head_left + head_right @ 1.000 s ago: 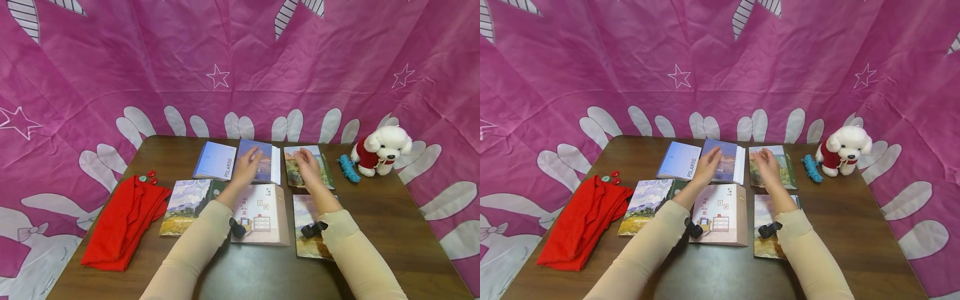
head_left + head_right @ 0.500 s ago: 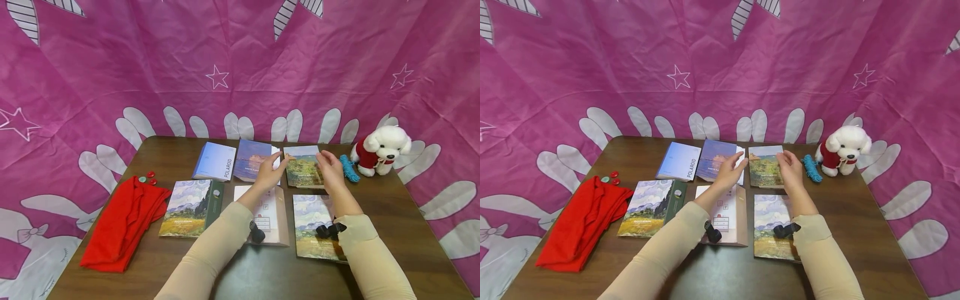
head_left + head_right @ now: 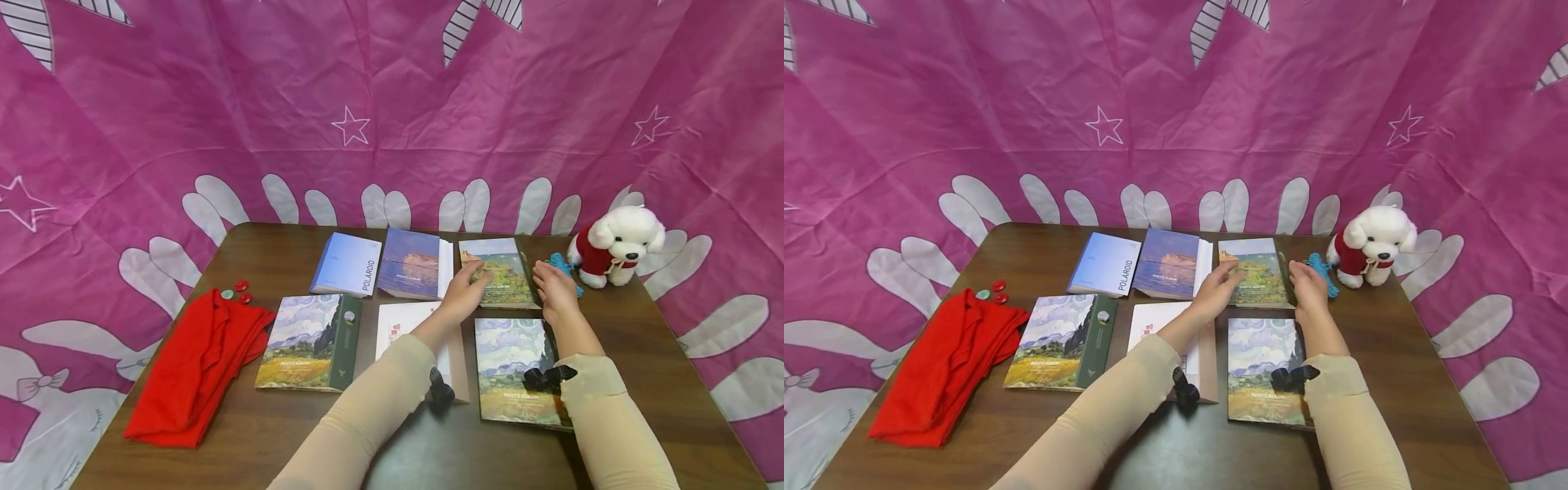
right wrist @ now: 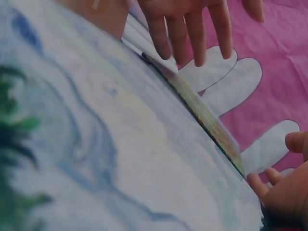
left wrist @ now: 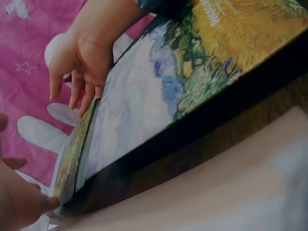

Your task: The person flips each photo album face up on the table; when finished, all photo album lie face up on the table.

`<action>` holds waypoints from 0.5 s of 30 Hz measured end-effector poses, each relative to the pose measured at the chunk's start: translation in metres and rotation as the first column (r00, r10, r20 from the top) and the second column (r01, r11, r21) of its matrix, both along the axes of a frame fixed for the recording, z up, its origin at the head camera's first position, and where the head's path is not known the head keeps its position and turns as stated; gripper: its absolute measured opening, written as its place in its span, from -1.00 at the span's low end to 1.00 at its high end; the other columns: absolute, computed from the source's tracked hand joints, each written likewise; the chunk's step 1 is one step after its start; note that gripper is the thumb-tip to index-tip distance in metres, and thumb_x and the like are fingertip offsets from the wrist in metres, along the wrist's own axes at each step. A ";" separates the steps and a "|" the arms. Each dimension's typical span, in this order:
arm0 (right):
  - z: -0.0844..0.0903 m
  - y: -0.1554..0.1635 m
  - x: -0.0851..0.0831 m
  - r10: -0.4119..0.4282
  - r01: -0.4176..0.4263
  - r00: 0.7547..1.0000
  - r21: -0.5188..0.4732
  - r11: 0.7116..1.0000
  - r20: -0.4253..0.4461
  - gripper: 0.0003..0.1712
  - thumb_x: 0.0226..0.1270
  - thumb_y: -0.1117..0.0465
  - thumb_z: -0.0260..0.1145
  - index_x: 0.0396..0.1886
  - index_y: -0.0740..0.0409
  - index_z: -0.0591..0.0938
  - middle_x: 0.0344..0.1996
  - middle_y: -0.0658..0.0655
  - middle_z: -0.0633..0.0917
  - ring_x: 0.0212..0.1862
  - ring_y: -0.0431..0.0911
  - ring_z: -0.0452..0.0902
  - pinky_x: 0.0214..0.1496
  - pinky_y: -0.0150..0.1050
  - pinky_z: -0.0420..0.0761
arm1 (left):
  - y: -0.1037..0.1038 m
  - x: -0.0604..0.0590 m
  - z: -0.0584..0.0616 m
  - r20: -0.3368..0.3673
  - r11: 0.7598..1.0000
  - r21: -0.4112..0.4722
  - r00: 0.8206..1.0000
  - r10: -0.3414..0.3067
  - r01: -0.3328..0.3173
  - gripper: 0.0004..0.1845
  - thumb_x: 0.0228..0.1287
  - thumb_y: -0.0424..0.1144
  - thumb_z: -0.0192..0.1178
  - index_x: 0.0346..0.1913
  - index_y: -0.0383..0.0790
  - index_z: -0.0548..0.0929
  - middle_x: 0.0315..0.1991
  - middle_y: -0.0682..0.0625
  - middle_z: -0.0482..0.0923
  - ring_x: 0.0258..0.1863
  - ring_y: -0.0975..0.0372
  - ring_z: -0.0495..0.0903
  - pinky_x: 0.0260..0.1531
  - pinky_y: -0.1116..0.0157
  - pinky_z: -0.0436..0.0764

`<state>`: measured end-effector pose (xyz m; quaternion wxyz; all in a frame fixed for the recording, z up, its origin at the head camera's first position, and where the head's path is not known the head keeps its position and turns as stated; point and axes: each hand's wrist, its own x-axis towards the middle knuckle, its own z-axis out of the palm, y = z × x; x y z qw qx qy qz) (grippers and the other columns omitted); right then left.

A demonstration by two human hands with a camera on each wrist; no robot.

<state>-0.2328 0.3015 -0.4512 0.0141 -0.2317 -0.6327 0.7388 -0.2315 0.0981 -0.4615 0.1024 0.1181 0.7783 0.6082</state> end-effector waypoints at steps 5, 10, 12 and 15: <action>-0.006 0.002 -0.001 0.033 -0.033 0.999 0.006 0.999 0.028 -0.22 0.60 -0.06 0.06 0.63 0.16 0.09 0.60 0.20 0.10 0.61 0.01 -0.09 0.61 -0.07 -0.17 | 0.009 0.001 -0.005 0.057 0.999 -0.047 0.998 0.011 -0.008 -0.32 0.52 0.16 0.04 0.54 -0.09 0.31 0.63 -0.07 -0.02 0.56 0.00 0.09 0.46 -0.07 0.21; -0.006 0.002 -0.002 0.080 -0.083 0.995 0.059 0.995 0.053 -0.18 0.58 -0.12 0.04 0.64 0.15 0.06 0.62 0.19 0.03 0.62 0.05 -0.18 0.62 -0.05 -0.15 | 0.012 0.002 -0.005 0.107 0.998 -0.059 0.994 0.019 -0.013 -0.30 0.51 0.15 0.05 0.55 -0.12 0.29 0.65 -0.07 -0.13 0.58 -0.01 0.00 0.48 -0.09 0.15; -0.005 0.002 -0.001 0.104 -0.108 0.993 0.068 0.992 0.061 -0.16 0.57 -0.14 0.04 0.64 0.13 0.05 0.63 0.17 -0.01 0.62 0.06 -0.21 0.62 -0.03 -0.15 | 0.012 0.001 -0.006 0.122 0.998 -0.057 0.992 0.029 -0.022 -0.29 0.50 0.15 0.06 0.55 -0.12 0.29 0.65 -0.05 -0.12 0.59 0.00 -0.04 0.49 -0.09 0.12; -0.004 0.003 0.000 0.152 -0.163 0.984 0.124 0.979 0.089 -0.17 0.58 -0.17 0.02 0.65 0.09 0.05 0.64 0.13 -0.10 0.62 0.08 -0.29 0.60 0.13 -0.18 | 0.013 -0.001 -0.008 0.136 0.998 -0.062 0.990 0.039 -0.031 -0.28 0.49 0.16 0.06 0.56 -0.11 0.27 0.65 -0.01 -0.10 0.59 0.02 -0.01 0.49 -0.08 0.14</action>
